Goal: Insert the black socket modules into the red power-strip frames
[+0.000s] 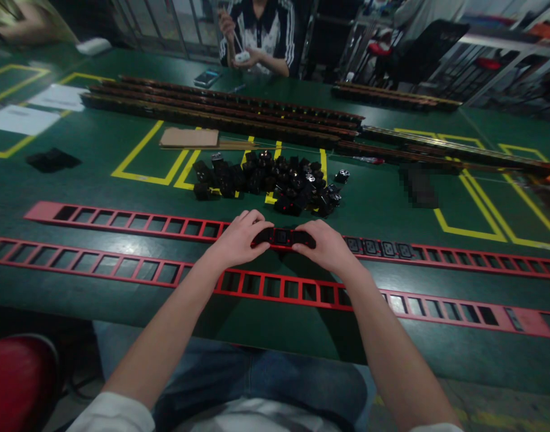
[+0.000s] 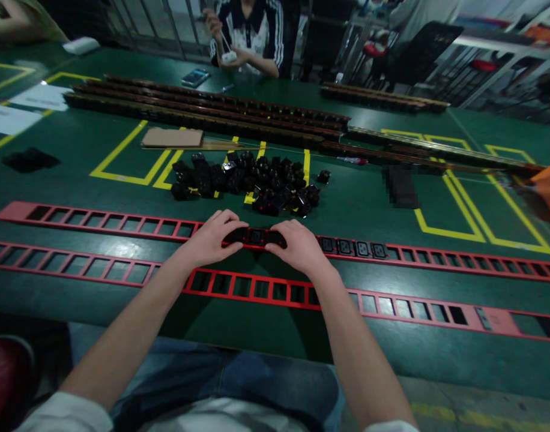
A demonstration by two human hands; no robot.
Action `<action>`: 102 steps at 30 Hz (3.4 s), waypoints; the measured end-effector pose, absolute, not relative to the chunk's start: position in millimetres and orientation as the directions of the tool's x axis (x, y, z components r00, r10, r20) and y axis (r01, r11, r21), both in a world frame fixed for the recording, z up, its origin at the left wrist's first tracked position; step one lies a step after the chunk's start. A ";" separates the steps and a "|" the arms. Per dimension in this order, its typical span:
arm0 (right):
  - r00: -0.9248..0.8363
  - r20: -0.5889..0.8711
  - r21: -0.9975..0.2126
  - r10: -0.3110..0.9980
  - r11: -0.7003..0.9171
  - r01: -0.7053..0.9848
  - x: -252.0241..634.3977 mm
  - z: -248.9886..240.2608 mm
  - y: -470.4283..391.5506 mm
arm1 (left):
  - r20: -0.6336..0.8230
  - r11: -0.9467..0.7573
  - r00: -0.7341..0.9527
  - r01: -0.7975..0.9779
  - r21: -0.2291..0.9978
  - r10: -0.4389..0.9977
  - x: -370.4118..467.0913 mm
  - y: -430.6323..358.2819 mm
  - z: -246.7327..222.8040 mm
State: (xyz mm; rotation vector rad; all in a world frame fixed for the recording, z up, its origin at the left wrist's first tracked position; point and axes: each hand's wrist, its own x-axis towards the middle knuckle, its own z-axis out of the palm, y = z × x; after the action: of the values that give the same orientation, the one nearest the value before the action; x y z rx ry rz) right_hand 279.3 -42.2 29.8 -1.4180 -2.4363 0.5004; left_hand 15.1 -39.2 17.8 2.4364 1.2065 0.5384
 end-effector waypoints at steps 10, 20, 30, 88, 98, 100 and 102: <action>-0.487 0.069 -0.425 0.871 0.467 0.776 279.3 28.2 -41.5 | 0.181 -0.572 0.562 0.668 0.475 0.807 14.8 -39.1 17.5; -0.482 0.054 -0.421 0.874 0.458 0.783 278.3 29.2 -41.3 | 0.177 -0.562 0.556 0.666 0.491 0.812 15.0 -40.3 21.4; -0.487 0.063 -0.418 0.871 0.466 0.780 279.2 27.9 -40.9 | 0.181 -0.558 0.550 0.665 0.496 0.815 14.9 -40.3 20.6; -0.476 0.034 -0.422 0.879 0.445 0.790 276.7 33.9 -41.4 | 0.089 -0.490 0.531 0.689 0.533 0.843 12.5 -34.4 15.6; -0.485 0.047 -0.425 0.873 0.457 0.781 277.1 30.2 -40.9 | 0.078 -0.490 0.517 0.737 0.466 0.852 15.0 -34.0 19.0; -0.482 0.043 -0.427 0.875 0.453 0.783 276.9 31.1 -41.1 | 0.074 -0.492 0.515 0.752 0.438 0.854 16.0 -34.3 20.9; -0.480 0.039 -0.427 0.876 0.449 0.785 276.5 32.2 -41.1 | 0.065 -0.499 0.521 0.765 0.407 0.851 16.9 -34.4 23.2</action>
State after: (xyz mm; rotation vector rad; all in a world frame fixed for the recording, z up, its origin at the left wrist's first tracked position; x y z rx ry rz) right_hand 276.5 -41.1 32.2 -1.4354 -2.4484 0.5191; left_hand 16.9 -34.4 23.2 2.4367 1.3441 0.3689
